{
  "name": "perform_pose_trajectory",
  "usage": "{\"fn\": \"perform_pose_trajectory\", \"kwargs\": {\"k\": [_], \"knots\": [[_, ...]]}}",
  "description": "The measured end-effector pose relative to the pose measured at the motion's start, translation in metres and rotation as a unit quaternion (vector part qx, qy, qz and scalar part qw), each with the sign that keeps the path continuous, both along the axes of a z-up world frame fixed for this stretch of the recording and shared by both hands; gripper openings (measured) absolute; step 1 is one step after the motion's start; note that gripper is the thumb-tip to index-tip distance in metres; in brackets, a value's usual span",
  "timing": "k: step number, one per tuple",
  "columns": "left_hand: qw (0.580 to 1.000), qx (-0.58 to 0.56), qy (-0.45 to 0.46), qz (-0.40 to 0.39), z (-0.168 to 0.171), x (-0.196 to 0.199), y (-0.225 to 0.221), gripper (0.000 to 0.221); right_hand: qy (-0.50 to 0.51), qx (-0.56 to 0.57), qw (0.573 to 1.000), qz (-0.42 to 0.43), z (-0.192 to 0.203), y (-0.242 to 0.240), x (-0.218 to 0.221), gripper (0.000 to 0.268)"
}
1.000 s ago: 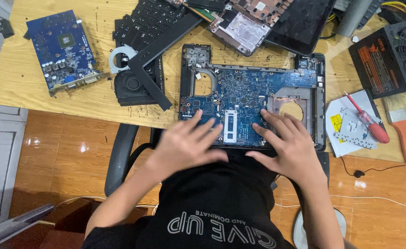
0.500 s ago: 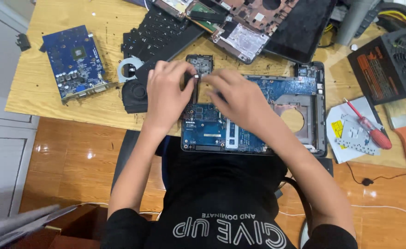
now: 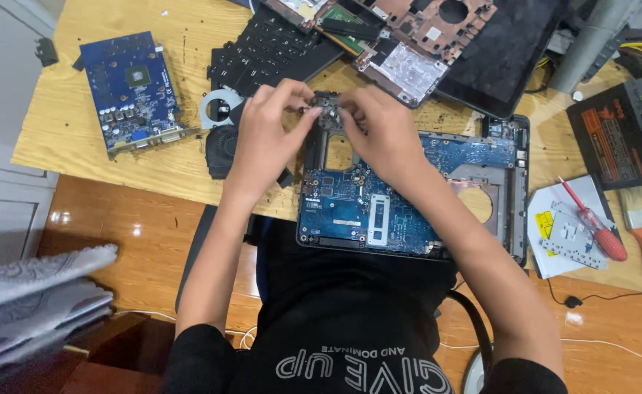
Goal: The person cleans the inside of a disassembled laptop, brushing dust from the motherboard and small circuit boards with a brush and using a screwdriver on the chassis. They then lift the motherboard out of the laptop base, set it on the desk, and work on its components by hand.
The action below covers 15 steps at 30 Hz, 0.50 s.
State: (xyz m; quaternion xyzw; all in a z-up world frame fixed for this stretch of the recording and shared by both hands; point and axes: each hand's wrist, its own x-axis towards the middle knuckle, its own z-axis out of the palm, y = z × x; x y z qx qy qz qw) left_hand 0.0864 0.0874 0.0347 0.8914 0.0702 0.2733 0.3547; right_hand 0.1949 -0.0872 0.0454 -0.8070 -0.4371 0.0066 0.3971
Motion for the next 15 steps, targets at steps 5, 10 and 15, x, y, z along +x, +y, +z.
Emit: {"fn": "perform_pose_trajectory", "kwargs": {"k": [5,10,15], "knots": [[1.0,0.01,0.003,-0.012,0.0,-0.001,0.004,0.018,-0.066,0.096,0.989,0.094,0.005,0.006,-0.004,0.032],[1.0,-0.016,0.02,-0.016,-0.005,0.0,0.006,0.015,-0.058,0.11,0.986,0.114,-0.01,0.011,0.002,0.031],[0.995,0.074,-0.041,-0.058,0.001,-0.004,0.009,0.023,-0.02,0.086,0.995,0.056,-0.018,0.008,0.011,0.012]]}}
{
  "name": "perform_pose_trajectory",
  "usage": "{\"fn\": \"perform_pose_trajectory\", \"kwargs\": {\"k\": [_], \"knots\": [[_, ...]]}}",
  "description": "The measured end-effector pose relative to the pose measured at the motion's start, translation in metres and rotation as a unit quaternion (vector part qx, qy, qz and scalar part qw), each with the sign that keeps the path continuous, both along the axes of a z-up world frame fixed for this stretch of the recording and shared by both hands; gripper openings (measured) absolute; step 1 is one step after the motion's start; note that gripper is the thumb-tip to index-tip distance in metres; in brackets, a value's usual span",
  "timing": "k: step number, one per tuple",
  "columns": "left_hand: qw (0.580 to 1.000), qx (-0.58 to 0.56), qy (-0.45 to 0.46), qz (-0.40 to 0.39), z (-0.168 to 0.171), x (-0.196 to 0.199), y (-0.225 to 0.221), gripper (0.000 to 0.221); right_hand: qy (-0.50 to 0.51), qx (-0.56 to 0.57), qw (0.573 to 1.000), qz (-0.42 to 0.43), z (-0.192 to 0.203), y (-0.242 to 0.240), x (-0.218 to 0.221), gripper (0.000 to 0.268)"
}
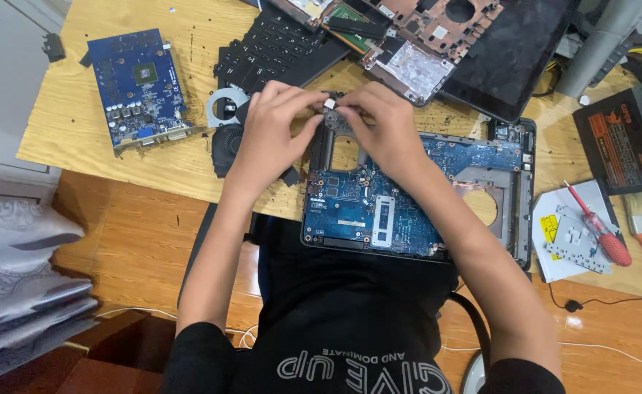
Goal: The person cleans the inside of a disassembled laptop, brushing dust from the motherboard and small circuit boards with a brush and using a screwdriver on the chassis. They then lift the motherboard out of the laptop base, set it on the desk, and work on its components by hand.
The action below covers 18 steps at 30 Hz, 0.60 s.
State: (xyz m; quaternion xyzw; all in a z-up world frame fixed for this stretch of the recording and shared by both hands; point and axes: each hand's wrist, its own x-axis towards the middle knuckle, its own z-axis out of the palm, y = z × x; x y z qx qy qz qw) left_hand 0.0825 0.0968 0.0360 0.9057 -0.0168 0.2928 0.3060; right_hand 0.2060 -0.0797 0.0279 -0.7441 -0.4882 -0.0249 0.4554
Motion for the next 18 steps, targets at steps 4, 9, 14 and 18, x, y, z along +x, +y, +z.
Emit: {"fn": "perform_pose_trajectory", "kwargs": {"k": [4,9,14,18], "knots": [[1.0,0.002,0.019,-0.004,0.002,0.001,-0.002,0.026,-0.06,-0.004,0.998,0.006,-0.005,0.002,0.006,0.012],[0.997,0.064,0.013,0.044,0.005,-0.002,-0.003,0.019,-0.039,-0.033,0.999,-0.008,-0.007,0.008,0.002,0.01],[0.994,0.105,0.015,0.038,0.005,-0.007,-0.001,0.021,-0.075,-0.018,0.997,-0.014,-0.009,0.01,0.002,0.009],[0.994,0.103,0.03,0.032,0.008,-0.008,-0.002,0.026,-0.083,-0.024,0.996,0.007,-0.006,0.009,0.004,0.011]]}}
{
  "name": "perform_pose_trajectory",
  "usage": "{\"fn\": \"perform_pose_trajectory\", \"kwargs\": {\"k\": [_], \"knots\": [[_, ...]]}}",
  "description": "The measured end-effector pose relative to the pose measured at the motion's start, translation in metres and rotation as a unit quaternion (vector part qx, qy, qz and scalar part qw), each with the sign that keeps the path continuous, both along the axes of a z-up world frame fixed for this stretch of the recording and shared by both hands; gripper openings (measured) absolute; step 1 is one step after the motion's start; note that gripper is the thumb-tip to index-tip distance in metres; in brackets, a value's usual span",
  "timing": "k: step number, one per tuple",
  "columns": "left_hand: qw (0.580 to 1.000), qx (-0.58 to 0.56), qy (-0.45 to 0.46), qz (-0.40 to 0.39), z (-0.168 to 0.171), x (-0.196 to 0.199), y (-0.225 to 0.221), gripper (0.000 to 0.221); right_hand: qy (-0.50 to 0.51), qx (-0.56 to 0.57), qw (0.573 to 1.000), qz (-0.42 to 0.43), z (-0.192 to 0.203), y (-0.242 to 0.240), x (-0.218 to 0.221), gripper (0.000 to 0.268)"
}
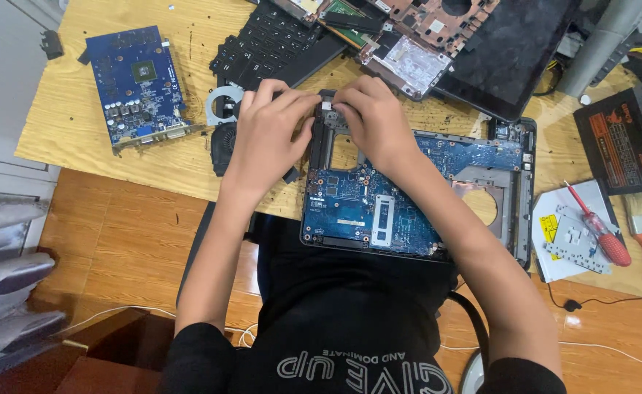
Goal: The person cleans the inside of a disassembled laptop, brushing dust from the motherboard and small circuit boards with a brush and using a screwdriver on the chassis. They then lift the motherboard out of the laptop base, set it on the desk, and work on its components by hand.
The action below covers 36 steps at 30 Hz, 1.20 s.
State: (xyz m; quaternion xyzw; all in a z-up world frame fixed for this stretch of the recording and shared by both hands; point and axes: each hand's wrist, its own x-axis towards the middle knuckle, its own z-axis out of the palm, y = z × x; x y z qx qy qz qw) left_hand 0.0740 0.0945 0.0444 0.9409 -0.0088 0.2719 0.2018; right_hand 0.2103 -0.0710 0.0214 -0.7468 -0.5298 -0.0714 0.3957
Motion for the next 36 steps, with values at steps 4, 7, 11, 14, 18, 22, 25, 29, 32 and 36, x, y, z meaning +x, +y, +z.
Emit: {"fn": "perform_pose_trajectory", "kwargs": {"k": [4,7,11,14,18,22,25,29,32,36], "knots": [[1.0,0.009,-0.005,-0.013,-0.002,0.001,0.0,0.031,-0.008,-0.005,1.0,-0.002,-0.003,0.001,0.001,0.011],[0.999,0.025,-0.004,-0.019,-0.006,0.002,0.001,0.033,0.008,-0.001,1.0,-0.002,-0.004,0.002,0.001,0.01],[1.0,0.025,0.006,-0.013,-0.007,0.002,-0.001,0.038,0.004,-0.01,1.0,-0.014,-0.002,0.003,-0.002,0.009],[0.999,0.03,0.002,-0.016,-0.006,0.002,-0.001,0.04,-0.028,-0.02,0.999,-0.019,-0.002,0.004,-0.004,0.01],[0.999,0.044,0.0,-0.021,-0.008,0.003,0.0,0.041,-0.052,-0.031,0.998,-0.025,-0.005,0.006,-0.003,0.009],[0.997,0.065,0.013,-0.024,-0.008,0.003,-0.003,0.04,-0.074,-0.028,0.996,-0.031,-0.004,0.004,-0.005,0.009],[0.995,0.101,0.02,-0.019,-0.008,0.005,-0.006,0.04,-0.096,-0.038,0.994,-0.028,0.001,0.001,-0.005,0.01],[0.993,0.109,0.038,-0.001,-0.009,0.002,-0.015,0.037,-0.135,-0.078,0.987,-0.025,0.004,-0.006,-0.013,0.018],[0.99,0.132,0.04,0.008,-0.009,0.004,-0.018,0.039,-0.13,-0.1,0.986,-0.031,0.015,-0.015,-0.023,0.027],[0.99,0.131,0.052,0.01,-0.006,0.003,-0.019,0.04,-0.152,-0.145,0.977,-0.035,0.03,-0.04,-0.046,0.047]]}}
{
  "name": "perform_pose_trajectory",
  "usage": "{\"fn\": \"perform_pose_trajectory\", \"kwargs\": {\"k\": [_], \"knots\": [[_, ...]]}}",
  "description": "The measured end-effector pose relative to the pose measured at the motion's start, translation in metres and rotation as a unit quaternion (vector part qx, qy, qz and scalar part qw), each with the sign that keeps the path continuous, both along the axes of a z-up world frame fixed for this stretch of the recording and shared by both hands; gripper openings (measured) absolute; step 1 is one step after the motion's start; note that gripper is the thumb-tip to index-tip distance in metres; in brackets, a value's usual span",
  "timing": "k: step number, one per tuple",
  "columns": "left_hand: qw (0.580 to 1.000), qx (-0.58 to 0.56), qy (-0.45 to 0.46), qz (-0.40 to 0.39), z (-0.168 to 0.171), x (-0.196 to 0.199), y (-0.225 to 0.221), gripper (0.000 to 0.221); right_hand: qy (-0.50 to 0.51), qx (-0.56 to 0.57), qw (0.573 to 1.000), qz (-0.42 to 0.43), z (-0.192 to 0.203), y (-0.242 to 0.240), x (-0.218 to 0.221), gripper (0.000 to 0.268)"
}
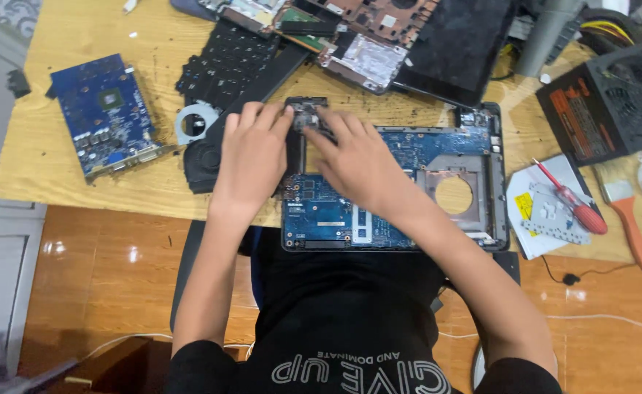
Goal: The person cleans the inside of a disassembled laptop, brushing dust from the motherboard and small circuit boards with a brush and using a screwdriver on the chassis. They then lift the motherboard out of the laptop base, set it on the desk, and work on its components by hand.
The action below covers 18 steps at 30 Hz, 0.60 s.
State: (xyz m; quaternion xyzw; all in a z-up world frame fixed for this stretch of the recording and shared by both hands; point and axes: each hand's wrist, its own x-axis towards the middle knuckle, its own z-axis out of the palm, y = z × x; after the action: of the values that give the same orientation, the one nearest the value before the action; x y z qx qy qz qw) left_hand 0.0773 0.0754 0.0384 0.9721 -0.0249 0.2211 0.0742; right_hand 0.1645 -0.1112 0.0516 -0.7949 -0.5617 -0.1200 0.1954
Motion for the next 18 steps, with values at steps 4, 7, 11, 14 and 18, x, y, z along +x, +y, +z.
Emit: {"fn": "perform_pose_trajectory", "kwargs": {"k": [4,7,11,14,18], "knots": [[1.0,0.025,0.009,0.015,0.002,-0.001,-0.004,0.042,0.064,-0.037,0.997,-0.005,0.005,-0.036,-0.02,0.048],[0.999,0.028,0.017,0.02,0.004,-0.001,-0.01,0.045,0.058,-0.027,0.998,-0.017,0.005,-0.06,-0.031,0.044],[0.994,0.07,0.028,0.075,0.0,-0.002,-0.032,0.055,0.012,-0.042,0.997,-0.058,0.0,-0.089,-0.043,0.045],[0.997,0.016,0.061,0.047,-0.009,-0.006,-0.063,0.065,-0.017,-0.026,0.995,-0.097,0.005,-0.112,-0.049,0.042],[0.988,-0.06,0.073,-0.125,-0.021,-0.019,-0.108,0.068,-0.088,-0.075,0.935,-0.336,0.0,-0.197,-0.043,0.05]]}}
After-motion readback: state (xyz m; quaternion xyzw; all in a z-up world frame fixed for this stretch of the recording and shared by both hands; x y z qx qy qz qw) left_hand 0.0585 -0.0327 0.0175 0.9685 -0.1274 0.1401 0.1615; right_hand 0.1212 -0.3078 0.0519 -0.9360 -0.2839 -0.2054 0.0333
